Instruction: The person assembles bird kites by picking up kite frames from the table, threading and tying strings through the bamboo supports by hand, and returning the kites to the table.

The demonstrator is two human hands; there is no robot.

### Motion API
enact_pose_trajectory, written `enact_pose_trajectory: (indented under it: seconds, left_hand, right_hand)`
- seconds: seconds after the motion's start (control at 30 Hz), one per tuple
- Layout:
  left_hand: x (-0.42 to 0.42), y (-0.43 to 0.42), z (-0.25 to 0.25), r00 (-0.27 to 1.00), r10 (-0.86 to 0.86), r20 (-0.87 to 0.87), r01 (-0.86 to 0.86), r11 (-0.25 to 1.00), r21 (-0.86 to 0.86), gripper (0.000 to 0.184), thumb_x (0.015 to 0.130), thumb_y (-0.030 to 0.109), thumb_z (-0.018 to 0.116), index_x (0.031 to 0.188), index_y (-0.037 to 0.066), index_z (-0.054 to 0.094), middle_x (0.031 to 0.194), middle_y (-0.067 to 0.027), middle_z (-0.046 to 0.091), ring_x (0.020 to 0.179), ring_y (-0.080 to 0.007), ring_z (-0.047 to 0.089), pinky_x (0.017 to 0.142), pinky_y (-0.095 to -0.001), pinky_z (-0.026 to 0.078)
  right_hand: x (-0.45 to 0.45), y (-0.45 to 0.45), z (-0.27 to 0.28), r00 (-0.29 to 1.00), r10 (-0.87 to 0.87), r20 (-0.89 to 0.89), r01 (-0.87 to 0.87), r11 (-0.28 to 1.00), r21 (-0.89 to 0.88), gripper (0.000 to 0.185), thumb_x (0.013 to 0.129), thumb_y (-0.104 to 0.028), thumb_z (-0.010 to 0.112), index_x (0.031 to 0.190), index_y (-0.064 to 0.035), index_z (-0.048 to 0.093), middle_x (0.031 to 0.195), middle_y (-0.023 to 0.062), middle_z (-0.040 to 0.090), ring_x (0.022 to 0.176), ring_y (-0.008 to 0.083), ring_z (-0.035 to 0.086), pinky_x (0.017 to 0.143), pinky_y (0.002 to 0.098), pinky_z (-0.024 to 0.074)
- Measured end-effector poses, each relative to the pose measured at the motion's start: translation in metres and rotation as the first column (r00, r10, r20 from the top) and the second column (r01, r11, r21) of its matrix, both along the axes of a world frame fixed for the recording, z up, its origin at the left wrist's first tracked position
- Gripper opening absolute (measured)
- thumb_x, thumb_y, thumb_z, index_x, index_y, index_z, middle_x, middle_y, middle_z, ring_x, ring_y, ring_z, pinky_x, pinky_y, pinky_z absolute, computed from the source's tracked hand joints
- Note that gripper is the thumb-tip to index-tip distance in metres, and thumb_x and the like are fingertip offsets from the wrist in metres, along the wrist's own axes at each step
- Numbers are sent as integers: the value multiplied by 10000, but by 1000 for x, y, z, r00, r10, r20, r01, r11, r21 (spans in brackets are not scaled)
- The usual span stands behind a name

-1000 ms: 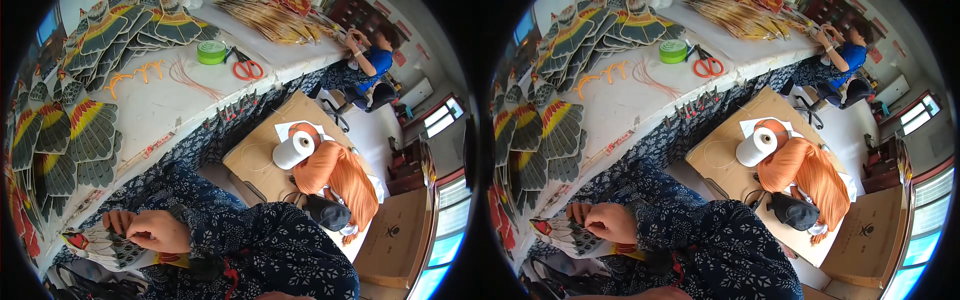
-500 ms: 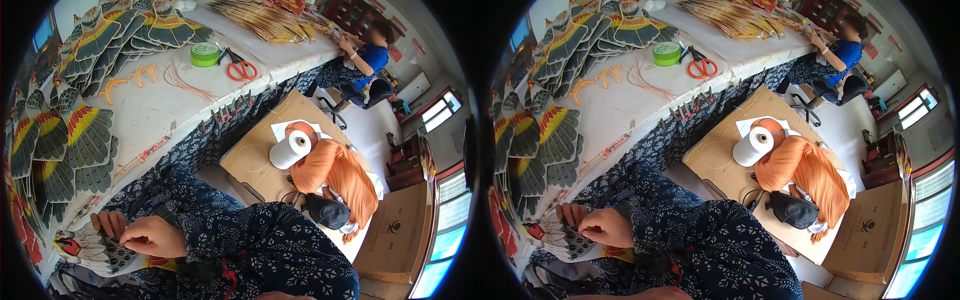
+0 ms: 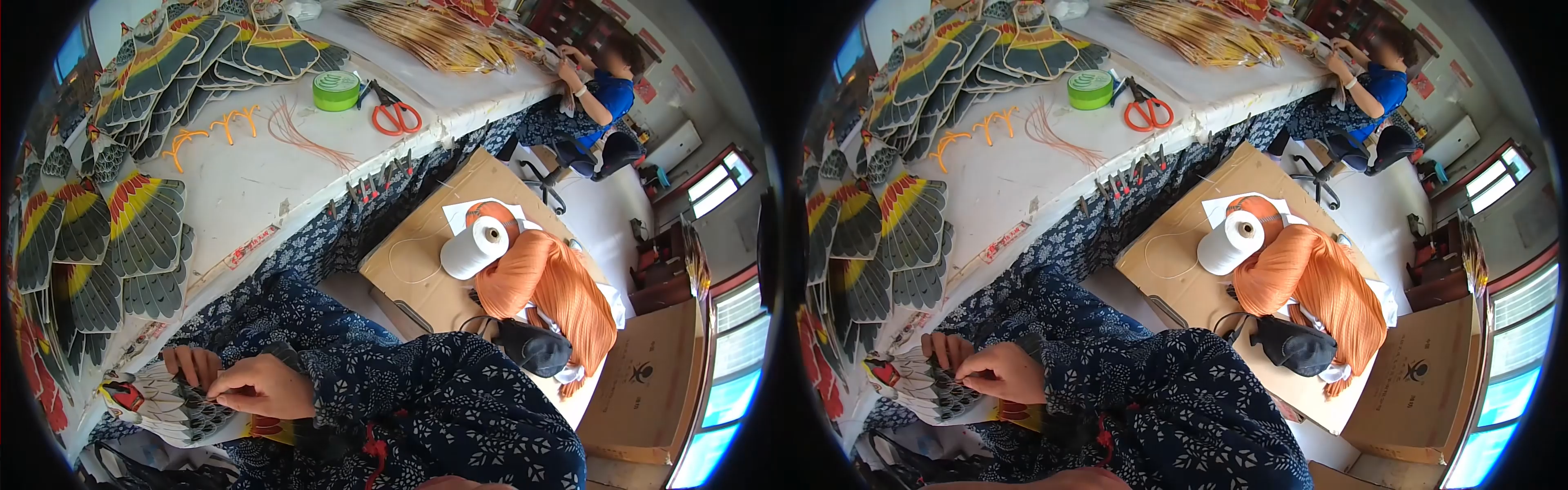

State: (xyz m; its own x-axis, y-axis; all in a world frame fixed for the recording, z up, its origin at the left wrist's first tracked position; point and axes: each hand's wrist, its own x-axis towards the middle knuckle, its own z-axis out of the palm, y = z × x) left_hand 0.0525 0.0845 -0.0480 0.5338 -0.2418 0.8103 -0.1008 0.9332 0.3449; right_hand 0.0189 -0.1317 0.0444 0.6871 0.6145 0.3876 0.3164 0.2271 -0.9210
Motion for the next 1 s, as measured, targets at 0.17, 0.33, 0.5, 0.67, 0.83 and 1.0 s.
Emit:
enact_pose_trajectory:
  seconds: [0.17,0.33,0.5,0.67,0.83,1.0]
  left_hand:
    - [0,-2,-4,1000,22,13,-23,1000,21,177,1022,206,463,1116,58,490,921,-159,581,786,-293,594,639,-397,526]
    - [-4,-13,6,997,68,-32,-68,998,20,187,1020,220,468,1116,61,487,908,-148,584,775,-285,578,663,-406,504]
    - [1,-18,-11,999,30,-32,-30,1000,-8,168,1024,222,425,1076,102,530,807,-81,614,655,-221,538,571,-358,426]
    - [-2,-43,14,999,32,24,-29,990,-139,124,1008,181,486,1100,104,516,907,-84,635,768,-199,634,532,-287,482]
    - [-1,-39,18,996,0,93,15,987,-163,122,1005,151,497,1103,92,541,954,-102,649,802,-207,641,609,-282,550]
    - [-1,-38,20,990,-29,141,55,982,-181,132,996,127,515,1112,92,569,983,-104,656,832,-213,649,659,-271,573]
  right_hand:
    - [-3,-4,-5,974,97,-203,-98,995,4,160,929,-98,627,1056,-32,699,922,103,701,760,169,671,655,282,506]
    - [-6,2,-8,973,30,-229,-9,996,92,184,942,-76,605,1099,-27,688,911,95,698,736,135,659,636,260,488]
    - [-5,-10,7,984,-49,-172,47,999,-13,202,945,-56,593,1127,-18,672,901,74,694,729,101,646,645,234,491]
    - [-7,-3,9,991,9,-135,-20,996,-82,173,926,-21,609,1083,13,674,829,69,691,665,75,623,611,210,485]
    - [-9,-2,14,992,125,-31,-128,977,-171,191,906,-7,623,1088,10,679,780,79,689,639,83,632,583,230,476]
    - [-11,3,5,993,117,7,-115,986,-117,210,899,-4,622,1100,5,684,755,94,686,607,105,635,555,240,464]
